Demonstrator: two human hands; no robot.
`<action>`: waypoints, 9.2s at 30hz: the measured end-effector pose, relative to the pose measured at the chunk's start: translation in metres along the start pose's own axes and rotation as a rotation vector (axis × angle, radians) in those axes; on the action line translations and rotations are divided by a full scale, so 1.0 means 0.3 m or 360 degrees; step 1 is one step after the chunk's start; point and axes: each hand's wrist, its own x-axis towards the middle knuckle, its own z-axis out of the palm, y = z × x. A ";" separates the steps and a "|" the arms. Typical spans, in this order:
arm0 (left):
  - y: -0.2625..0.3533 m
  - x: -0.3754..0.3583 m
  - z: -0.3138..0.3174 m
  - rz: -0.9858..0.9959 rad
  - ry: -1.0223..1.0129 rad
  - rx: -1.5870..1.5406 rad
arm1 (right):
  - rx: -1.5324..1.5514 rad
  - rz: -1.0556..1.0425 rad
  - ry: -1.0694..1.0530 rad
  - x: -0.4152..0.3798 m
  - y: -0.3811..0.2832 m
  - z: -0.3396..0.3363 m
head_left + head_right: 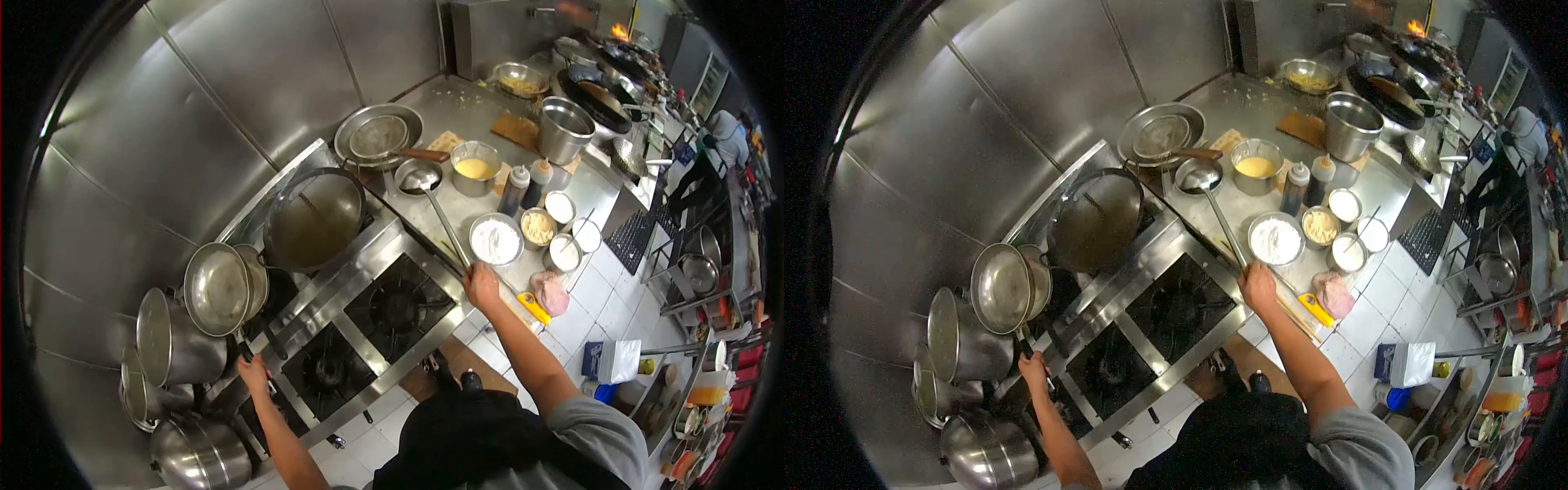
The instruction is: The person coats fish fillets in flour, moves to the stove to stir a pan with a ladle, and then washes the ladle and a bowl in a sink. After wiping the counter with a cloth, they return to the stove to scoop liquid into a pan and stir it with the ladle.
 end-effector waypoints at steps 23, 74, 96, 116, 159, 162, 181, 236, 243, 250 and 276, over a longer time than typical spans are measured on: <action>-0.279 -0.969 0.458 -0.0247 -0.1017 0.0212 | -0.0015 -0.0313 0.0163 -0.033 0.103 -0.015; -0.957 -1.024 0.573 -0.1698 -0.1211 -0.0834 | 0.1100 0.0481 -0.1047 -0.625 0.096 0.019; -0.177 -0.950 0.620 -0.0810 -0.1036 0.0087 | 0.2492 0.2149 -0.1126 -0.519 -0.073 0.401; -0.227 -0.926 0.599 -0.1016 -0.1092 -0.0113 | 0.0866 0.0171 -0.0872 -0.661 0.349 -0.484; 0.164 -1.210 1.093 0.0368 -0.1228 0.0063 | 0.1077 0.0216 -0.1044 -0.094 -0.017 -0.221; 0.005 -1.345 0.916 0.0560 -0.1061 0.0166 | 0.1473 0.0209 -0.1110 -0.342 0.004 -0.267; -1.247 -2.669 -0.475 -0.1376 0.0156 0.0754 | 0.0386 -0.1703 -0.2404 -1.439 -0.428 -0.268; -1.423 -2.936 -2.632 -0.0407 0.1955 -0.0735 | -0.0971 0.0400 -0.4341 -3.950 -1.244 -0.177; -2.195 -2.583 -3.065 -0.0274 0.2325 0.0241 | -0.0848 0.0477 -0.4063 -3.954 -1.172 -0.278; -1.976 -2.544 -3.194 -0.0585 0.2497 -0.1079 | -0.0706 0.0499 -0.4113 -3.957 -1.092 -0.296; -0.933 -2.555 -3.003 -0.0107 0.1438 -0.0435 | -0.0192 0.0381 -0.4268 -3.169 -1.200 -0.566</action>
